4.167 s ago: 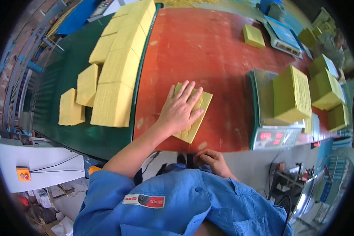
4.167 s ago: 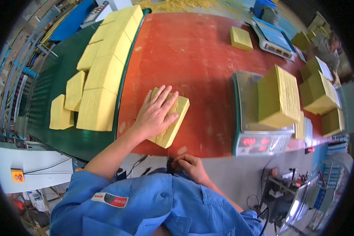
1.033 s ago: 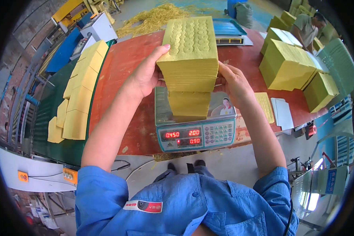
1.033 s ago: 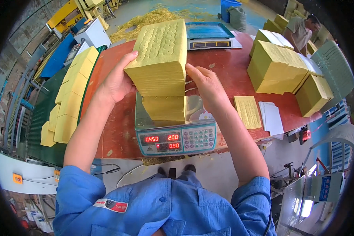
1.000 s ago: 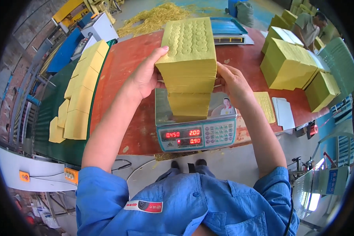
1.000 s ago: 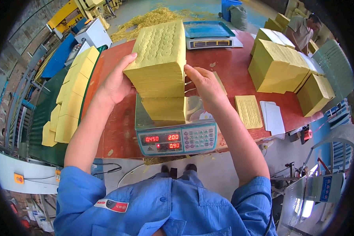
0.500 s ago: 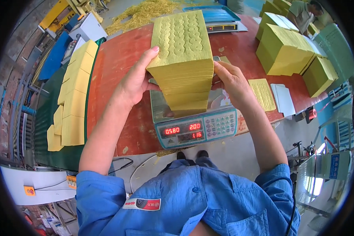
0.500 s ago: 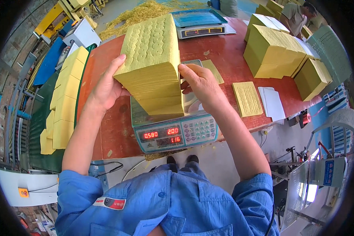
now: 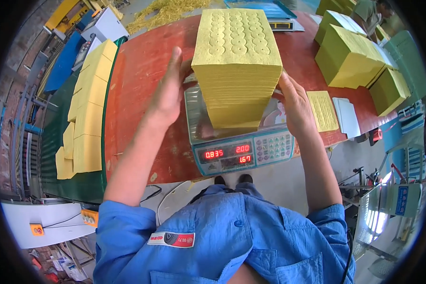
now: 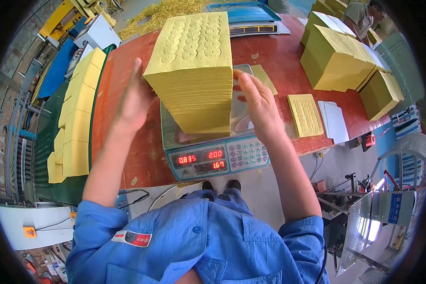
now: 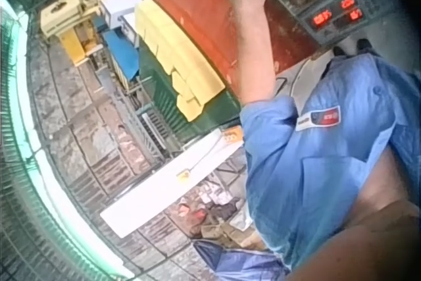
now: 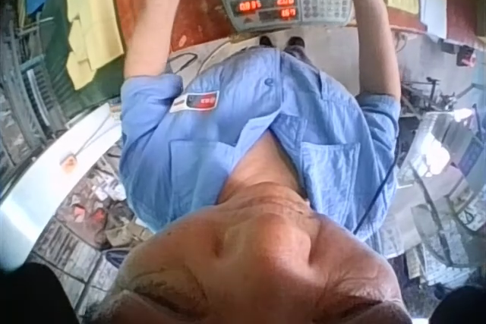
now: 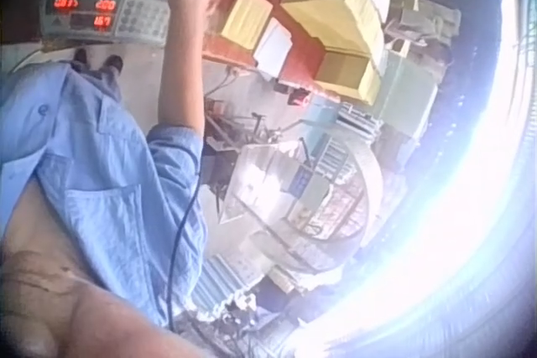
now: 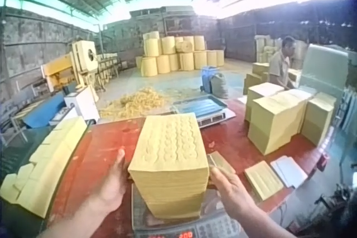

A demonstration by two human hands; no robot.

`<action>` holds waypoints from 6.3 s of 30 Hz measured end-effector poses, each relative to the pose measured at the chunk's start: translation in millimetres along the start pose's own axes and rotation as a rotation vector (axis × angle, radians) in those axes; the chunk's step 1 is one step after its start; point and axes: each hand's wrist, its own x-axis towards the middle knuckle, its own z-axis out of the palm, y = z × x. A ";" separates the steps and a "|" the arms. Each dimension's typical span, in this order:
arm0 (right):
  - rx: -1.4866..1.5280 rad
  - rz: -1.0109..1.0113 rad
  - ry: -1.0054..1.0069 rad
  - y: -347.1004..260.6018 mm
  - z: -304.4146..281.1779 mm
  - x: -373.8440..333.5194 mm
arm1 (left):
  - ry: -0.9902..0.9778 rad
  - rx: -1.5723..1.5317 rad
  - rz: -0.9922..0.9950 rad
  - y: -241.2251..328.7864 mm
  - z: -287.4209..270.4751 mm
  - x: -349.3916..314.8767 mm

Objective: Stack, weigh, and bundle embossed yellow paper sheets using a banding machine.

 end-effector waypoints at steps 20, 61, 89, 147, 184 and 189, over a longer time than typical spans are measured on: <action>0.191 0.298 -0.217 27.7 38.8 62.0 | 0.277 -0.693 0.003 -79.8 37.0 14.2; 0.603 0.158 0.091 51.6 10.1 -179.5 | 0.262 -0.085 0.186 -100.5 41.0 -178.1; 0.384 0.031 -0.218 97.0 24.0 101.9 | 0.096 -0.348 -0.169 19.8 36.5 25.4; 0.104 0.280 0.539 123.7 -615.8 -28.0 | -0.531 -0.448 -0.424 -105.6 609.6 198.2; -0.209 0.048 0.842 143.0 -618.3 -31.7 | -0.485 1.029 1.014 -98.2 697.3 225.3; 0.015 -0.119 0.755 101.9 -588.1 -15.9 | -0.380 0.995 0.982 -96.9 681.6 236.6</action>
